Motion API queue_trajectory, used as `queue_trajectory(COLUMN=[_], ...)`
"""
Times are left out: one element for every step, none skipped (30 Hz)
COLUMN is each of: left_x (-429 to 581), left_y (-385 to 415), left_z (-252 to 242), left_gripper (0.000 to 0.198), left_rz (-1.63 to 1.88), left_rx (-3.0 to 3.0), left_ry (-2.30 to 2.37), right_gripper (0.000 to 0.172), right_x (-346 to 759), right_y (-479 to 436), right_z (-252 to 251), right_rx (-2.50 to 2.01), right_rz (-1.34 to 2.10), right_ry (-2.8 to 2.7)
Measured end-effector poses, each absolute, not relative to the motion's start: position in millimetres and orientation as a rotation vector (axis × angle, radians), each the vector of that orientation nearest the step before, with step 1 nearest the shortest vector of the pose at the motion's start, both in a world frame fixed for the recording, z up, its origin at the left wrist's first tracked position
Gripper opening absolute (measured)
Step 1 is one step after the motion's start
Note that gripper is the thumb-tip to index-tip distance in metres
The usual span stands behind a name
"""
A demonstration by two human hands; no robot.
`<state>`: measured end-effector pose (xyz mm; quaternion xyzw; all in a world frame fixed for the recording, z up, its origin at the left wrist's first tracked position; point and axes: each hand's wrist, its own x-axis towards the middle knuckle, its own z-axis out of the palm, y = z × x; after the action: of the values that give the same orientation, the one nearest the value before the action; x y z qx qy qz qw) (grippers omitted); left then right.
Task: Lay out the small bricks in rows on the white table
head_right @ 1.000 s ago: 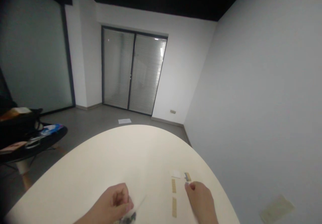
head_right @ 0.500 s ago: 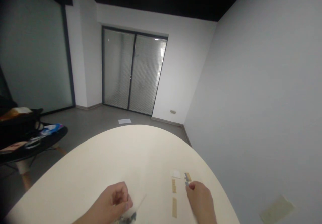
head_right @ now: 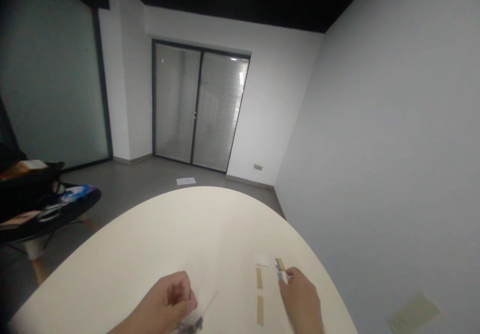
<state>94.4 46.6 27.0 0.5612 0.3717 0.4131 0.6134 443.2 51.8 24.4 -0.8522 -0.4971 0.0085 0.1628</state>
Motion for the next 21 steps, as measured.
queue_trajectory(left_x=[94.3,94.2,93.9,93.6,93.1,92.6,91.9,91.0,89.9,88.7,87.3,85.9,84.5,83.4,82.6,82.2,82.3,82.9,83.8,85.1,86.5], left_y=[46.3,46.0,46.0,46.1,46.7,47.5,48.6,49.9,51.2,52.4,53.1,53.3,53.1,52.3,51.2,50.0,48.8,48.0,47.5,47.5,47.9], left_z=[28.2,29.4,30.4,31.0,31.1,30.6,29.6,28.3,26.9,25.7,25.0,24.9,25.6,27.0,29.0,31.3,33.5,35.5,36.7,37.1,36.5], left_gripper=[0.035,0.034,0.033,0.032,0.030,0.029,0.028,0.026,0.024,0.021,0.018,0.013,0.008,0.003,0.006,0.011,0.016,0.018,0.019,0.018,0.017], left_rz=[0.951,0.952,0.953,0.953,0.952,0.952,0.949,0.942,0.930,0.915,0.892,0.856,0.816,0.771,0.726,0.692,0.663,0.635,0.603,0.569,0.536], left_rx=[1.292,1.291,1.294,1.300,1.310,1.322,1.340,1.363,1.391,1.427,1.473,1.525,1.580,1.637,1.698,1.762,1.831,1.909,1.992,2.075,2.152], left_ry=[0.862,0.868,0.874,0.880,0.884,0.887,0.892,0.901,0.916,0.944,0.985,1.036,1.090,1.136,1.167,1.180,1.167,1.126,1.067,1.001,0.942], right_gripper=[0.025,0.025,0.025,0.025,0.024,0.023,0.023,0.023,0.024,0.026,0.028,0.029,0.030,0.031,0.031,0.031,0.031,0.031,0.032,0.032,0.033], right_x=[442.7,442.3,442.0,441.9,441.8,441.8,441.6,441.2,440.6,439.6,438.3,436.5,434.2,431.5,428.3,424.7,420.6,416.0,410.9,405.4,399.4], right_y=[51.3,50.8,50.3,49.8,49.5,49.2,48.8,48.5,48.1,47.6,47.1,46.6,46.2,45.9,45.6,45.4,45.2,44.9,44.4,43.6,42.7], right_z=[25.6,26.6,27.5,28.2,28.9,29.6,30.5,31.6,32.9,34.5,36.3,38.3,40.4,42.5,44.5,46.4,48.1,49.7,51.1,52.3,53.3], right_rx=[-2.432,-2.431,-2.430,-2.430,-2.429,-2.428,-2.425,-2.420,-2.416,-2.416,-2.415,-2.407,-2.395,-2.377,-2.349,-2.313,-2.268,-2.215,-2.149,-2.078,-2.013], right_rz=[0.018,0.011,0.001,-0.007,-0.015,-0.023,-0.029,-0.030,-0.026,-0.014,-0.002,0.012,0.031,0.052,0.067,0.073,0.067,0.051,0.031,0.020,0.025], right_ry=[-1.421,-1.426,-1.430,-1.433,-1.436,-1.436,-1.438,-1.440,-1.441,-1.440,-1.438,-1.438,-1.437,-1.436,-1.442,-1.448,-1.458,-1.469,-1.491,-1.518,-1.545])
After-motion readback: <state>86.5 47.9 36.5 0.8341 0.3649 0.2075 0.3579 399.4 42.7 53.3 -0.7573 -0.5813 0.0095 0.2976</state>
